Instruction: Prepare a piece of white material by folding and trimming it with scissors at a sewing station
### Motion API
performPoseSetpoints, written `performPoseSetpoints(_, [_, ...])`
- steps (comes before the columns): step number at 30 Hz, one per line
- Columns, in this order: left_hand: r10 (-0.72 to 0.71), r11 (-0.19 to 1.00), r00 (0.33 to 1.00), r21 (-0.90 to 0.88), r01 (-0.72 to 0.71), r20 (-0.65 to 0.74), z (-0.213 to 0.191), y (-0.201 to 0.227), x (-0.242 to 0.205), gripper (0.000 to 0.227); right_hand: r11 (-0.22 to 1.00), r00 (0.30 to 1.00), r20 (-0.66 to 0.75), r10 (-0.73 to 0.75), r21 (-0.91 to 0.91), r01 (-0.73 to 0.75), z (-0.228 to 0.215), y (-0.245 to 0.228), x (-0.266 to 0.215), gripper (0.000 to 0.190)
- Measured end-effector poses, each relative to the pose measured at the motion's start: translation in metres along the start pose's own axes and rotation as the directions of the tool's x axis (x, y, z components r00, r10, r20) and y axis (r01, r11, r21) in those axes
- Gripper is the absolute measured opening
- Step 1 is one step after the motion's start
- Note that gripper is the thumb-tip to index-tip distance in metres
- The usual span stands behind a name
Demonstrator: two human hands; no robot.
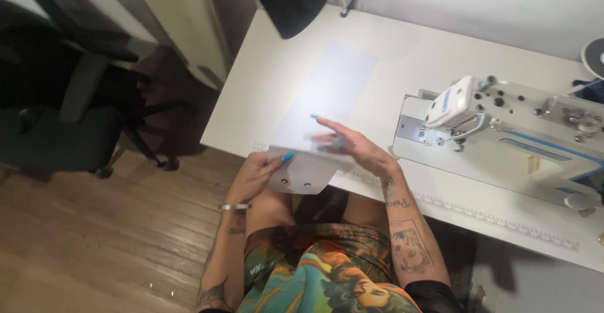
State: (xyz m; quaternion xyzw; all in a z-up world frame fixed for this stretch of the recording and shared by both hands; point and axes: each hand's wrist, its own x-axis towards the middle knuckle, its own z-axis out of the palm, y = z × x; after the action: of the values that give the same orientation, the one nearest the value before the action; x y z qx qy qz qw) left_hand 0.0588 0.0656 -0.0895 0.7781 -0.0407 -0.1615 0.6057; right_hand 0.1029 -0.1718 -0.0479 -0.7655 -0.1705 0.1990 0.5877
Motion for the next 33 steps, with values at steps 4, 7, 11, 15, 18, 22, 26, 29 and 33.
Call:
performPoseSetpoints(4, [0.088,0.989,0.988,0.131,-0.071,-0.13,0.0,0.007,0.021,0.034,0.96,0.995,-0.031,0.1,0.267,-0.088,0.0,0.038,0.003,0.043])
performPoseSetpoints(7, [0.222,0.97,0.914,0.174,-0.171,-0.34,-0.01,0.051,0.028,0.027,0.96,0.953,-0.28,0.112,0.277,-0.031,-0.013,0.028,0.014,0.037])
performPoseSetpoints(11, [0.283,0.958,0.81,0.105,-0.269,-0.513,-0.021,0.054,0.003,0.029,0.985,0.932,-0.346,0.11,0.162,-0.057,-0.023,0.03,0.031,0.027])
performPoseSetpoints(15, [0.098,0.995,0.595,0.084,-0.05,-0.798,-0.001,0.022,-0.046,0.015,0.987,0.914,-0.388,0.116,-0.056,-0.149,-0.004,0.041,0.032,0.029])
performPoseSetpoints(18, [-0.152,0.978,0.549,-0.046,0.201,-0.822,0.03,-0.052,-0.061,0.012,0.98,0.918,-0.388,0.088,-0.132,-0.15,0.011,0.032,0.027,0.027])
performPoseSetpoints(22, [-0.429,0.855,0.773,-0.486,0.182,-0.467,0.069,-0.066,-0.064,0.02,0.997,0.931,-0.365,0.015,-0.07,-0.044,0.016,0.037,0.021,0.029])
performPoseSetpoints(26, [-0.446,0.823,0.8,-0.535,0.191,-0.401,0.066,-0.038,-0.055,0.032,0.944,0.887,-0.455,-0.08,-0.32,-0.079,0.014,0.052,0.022,0.032])
performPoseSetpoints(29, [-0.402,0.881,0.785,-0.433,0.191,-0.471,0.057,-0.017,-0.049,0.033,0.77,0.83,-0.435,-0.35,-0.638,-0.009,0.011,0.021,0.021,0.05])
performPoseSetpoints(33, [-0.495,0.824,0.779,-0.492,0.28,-0.385,0.066,-0.012,-0.048,0.037,0.584,0.947,-0.152,-0.282,-0.811,0.044,0.016,0.003,0.019,0.045])
